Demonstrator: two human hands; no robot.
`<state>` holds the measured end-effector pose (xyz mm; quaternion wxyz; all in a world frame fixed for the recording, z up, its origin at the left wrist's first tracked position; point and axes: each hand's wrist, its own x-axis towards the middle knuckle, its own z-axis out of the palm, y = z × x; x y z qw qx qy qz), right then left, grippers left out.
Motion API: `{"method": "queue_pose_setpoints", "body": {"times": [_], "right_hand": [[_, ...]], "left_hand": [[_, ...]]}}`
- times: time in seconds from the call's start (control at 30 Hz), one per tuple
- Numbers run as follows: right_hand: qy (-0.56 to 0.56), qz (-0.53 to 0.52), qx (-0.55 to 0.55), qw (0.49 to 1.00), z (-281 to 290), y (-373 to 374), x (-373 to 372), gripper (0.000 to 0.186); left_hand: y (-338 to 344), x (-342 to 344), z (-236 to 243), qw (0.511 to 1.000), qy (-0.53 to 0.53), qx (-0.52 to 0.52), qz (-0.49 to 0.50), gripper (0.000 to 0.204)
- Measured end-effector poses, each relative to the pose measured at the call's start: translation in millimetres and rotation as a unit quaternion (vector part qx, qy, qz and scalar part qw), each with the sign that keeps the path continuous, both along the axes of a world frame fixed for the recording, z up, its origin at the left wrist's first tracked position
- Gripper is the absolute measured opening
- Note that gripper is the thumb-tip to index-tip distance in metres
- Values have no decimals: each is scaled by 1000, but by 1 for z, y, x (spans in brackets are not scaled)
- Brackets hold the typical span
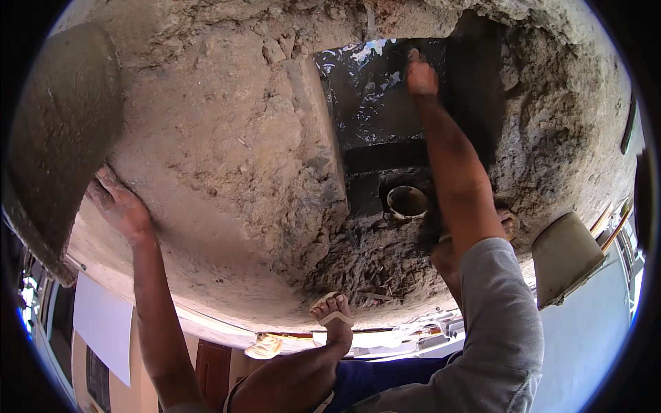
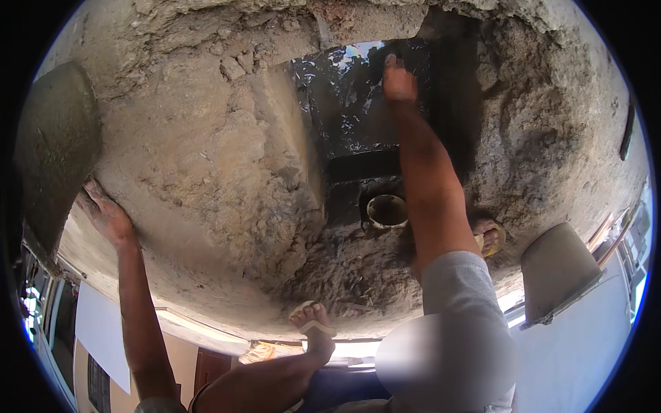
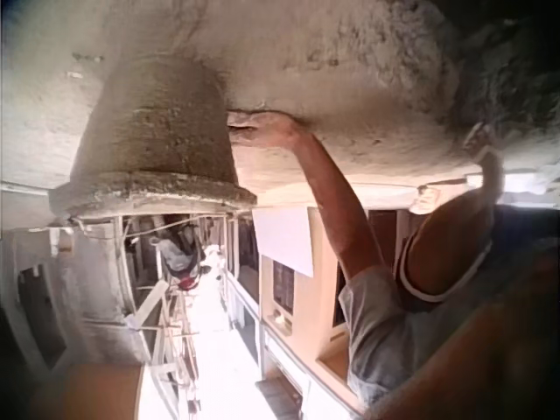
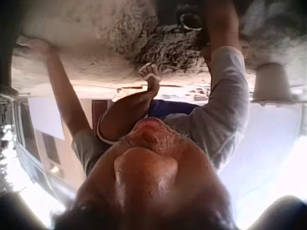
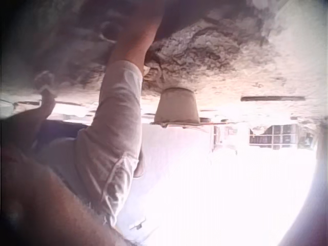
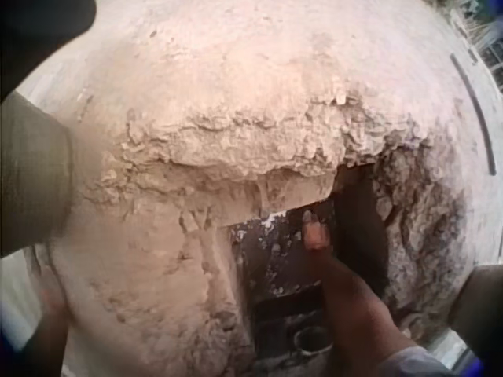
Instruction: The person applies mortar to the edges of a hole in the ground by hand and using a trowel, while occasionally dipping a plastic cup into water and pouring it over the area.
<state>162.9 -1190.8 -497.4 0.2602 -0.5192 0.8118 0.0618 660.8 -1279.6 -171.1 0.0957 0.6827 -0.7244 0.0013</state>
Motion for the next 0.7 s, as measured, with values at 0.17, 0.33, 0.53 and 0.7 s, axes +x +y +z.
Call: {"method": "queue_pose_setpoints", "body": {"times": [0.17, 0.33, 0.53, 0.7], "right_hand": [[6, 46, 16, 999, -14, -15, 5, 30], [1, 75, 86, 994, -38, 9, -5, 35], [-9, 96, 40, 995, -32, 72, 37, 35], [-93, 170, 215, 957, -21, 118, 72, 42]], "left_hand": [[5, 26, -9, 994, 95, 23, 53, 58], [4, 18, -4, 995, 50, 25, 78, 55], [2, 5, -1, 1000, -8, 11, -18, 53], [0, 6, 3, 1000, 5, 10, 7, 56]]}}
